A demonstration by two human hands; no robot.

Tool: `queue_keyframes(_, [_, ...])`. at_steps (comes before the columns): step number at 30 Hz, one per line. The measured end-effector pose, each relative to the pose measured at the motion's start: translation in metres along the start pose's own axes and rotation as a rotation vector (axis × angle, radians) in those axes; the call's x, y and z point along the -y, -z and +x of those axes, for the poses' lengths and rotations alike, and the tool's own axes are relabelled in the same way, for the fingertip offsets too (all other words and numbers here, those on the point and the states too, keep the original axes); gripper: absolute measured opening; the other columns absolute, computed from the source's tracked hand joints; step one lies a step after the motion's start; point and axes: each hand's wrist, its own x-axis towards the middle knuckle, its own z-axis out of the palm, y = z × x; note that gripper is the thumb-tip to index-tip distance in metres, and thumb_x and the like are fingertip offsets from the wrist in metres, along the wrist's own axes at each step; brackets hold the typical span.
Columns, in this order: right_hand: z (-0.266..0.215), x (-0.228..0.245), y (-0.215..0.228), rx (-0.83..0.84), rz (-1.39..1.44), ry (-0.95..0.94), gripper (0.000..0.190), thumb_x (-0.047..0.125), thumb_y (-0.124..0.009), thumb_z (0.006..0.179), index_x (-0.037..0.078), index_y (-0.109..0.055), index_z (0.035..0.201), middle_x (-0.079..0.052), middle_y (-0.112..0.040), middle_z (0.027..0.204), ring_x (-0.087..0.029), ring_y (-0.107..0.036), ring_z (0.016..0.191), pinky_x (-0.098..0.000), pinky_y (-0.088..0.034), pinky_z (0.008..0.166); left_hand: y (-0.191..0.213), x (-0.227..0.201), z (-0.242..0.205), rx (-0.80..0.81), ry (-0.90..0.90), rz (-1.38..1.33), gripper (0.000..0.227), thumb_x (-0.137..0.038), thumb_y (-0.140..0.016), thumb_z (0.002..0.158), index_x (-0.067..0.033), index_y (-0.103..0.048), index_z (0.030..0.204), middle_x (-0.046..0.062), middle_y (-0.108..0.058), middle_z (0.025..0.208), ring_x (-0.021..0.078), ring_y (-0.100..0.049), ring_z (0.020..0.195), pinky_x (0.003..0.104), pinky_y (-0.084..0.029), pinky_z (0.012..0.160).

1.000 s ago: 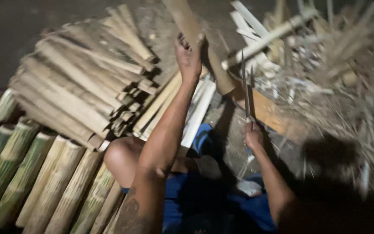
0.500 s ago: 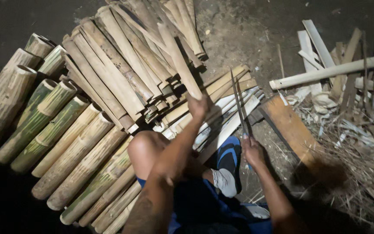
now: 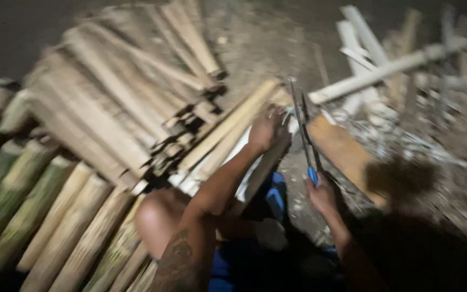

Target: The person sits on the ground and uses a machete to split bamboo poles into thin strips. The person repeatedly strikes the bamboo against a wooden block to separate it into smaller pieces.

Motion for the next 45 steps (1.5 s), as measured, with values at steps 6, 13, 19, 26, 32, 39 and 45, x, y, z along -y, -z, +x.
queue_keyframes(6, [-0.001,-0.025,0.064,-0.185,0.025,-0.150,0.026,0.031,-0.066,0.095,0.005,-0.061,0.095,-0.012,-0.061,0.066,-0.025,-0.061,0.057,-0.0413,-0.049,0.057,-0.068,-0.105,0.056,0.468,-0.429,0.390,0.092,-0.031,-0.073,0.078,-0.0142,-0.029,0.157,0.011,-0.030,0.163,0.0308,-0.024,0.152,0.053,-0.022,0.121])
queue_keyframes(13, [-0.023,-0.047,0.083,-0.237,0.084,-0.072,0.022,0.026,-0.066,0.097,0.005,-0.064,0.099,-0.008,-0.059,0.067,-0.020,-0.057,0.056,-0.0384,-0.047,0.056,-0.081,-0.139,0.068,0.642,-0.388,0.714,0.078,-0.038,-0.062,0.095,-0.0210,-0.023,0.161,0.012,-0.024,0.167,0.0380,-0.018,0.156,0.068,-0.020,0.114])
queue_keyframes(19, [-0.043,-0.065,0.053,-0.271,0.012,0.084,0.023,0.028,-0.067,0.096,0.007,-0.066,0.104,-0.010,-0.065,0.080,-0.025,-0.063,0.071,-0.0405,-0.050,0.064,-0.025,-0.108,0.008,0.617,-0.197,0.474,0.083,-0.045,-0.071,0.085,-0.0139,-0.034,0.153,0.020,-0.045,0.148,0.0416,-0.042,0.138,0.062,-0.039,0.103])
queue_keyframes(26, [-0.052,-0.046,0.044,-0.129,-0.016,-0.066,0.033,0.037,-0.064,0.093,0.007,-0.064,0.107,-0.020,-0.067,0.087,-0.041,-0.068,0.082,-0.0485,-0.052,0.073,-0.051,-0.012,-0.046,0.144,0.354,0.061,0.036,-0.020,-0.059,0.097,-0.0046,-0.050,0.129,0.024,-0.060,0.121,0.0426,-0.061,0.111,0.053,-0.052,0.088])
queue_keyframes(32, [-0.068,-0.033,0.043,-0.135,0.056,-0.012,0.037,0.041,-0.065,0.093,0.009,-0.065,0.111,-0.018,-0.070,0.088,-0.039,-0.069,0.082,-0.0467,-0.053,0.073,-0.111,0.038,-0.091,0.064,0.268,0.155,0.042,-0.009,-0.060,0.088,-0.0024,-0.049,0.128,0.023,-0.054,0.127,0.0446,-0.056,0.120,0.050,-0.050,0.097])
queue_keyframes(39, [-0.091,-0.020,0.044,-0.107,0.036,-0.093,0.038,0.042,-0.064,0.093,0.010,-0.067,0.113,-0.017,-0.069,0.082,-0.035,-0.069,0.074,-0.0469,-0.053,0.069,-0.117,0.033,-0.107,0.072,0.405,0.156,0.045,-0.011,-0.060,0.087,-0.0010,-0.049,0.129,0.028,-0.045,0.146,0.0448,-0.047,0.132,0.047,-0.045,0.109])
queue_keyframes(45, [-0.097,-0.010,0.056,-0.101,0.052,-0.136,0.041,0.045,-0.066,0.090,0.012,-0.064,0.115,-0.014,-0.069,0.076,-0.031,-0.068,0.065,-0.0452,-0.052,0.063,-0.107,0.036,-0.102,0.113,0.309,0.288,0.057,-0.023,-0.062,0.091,0.0006,-0.041,0.139,0.027,-0.043,0.147,0.0448,-0.043,0.135,0.049,-0.042,0.105])
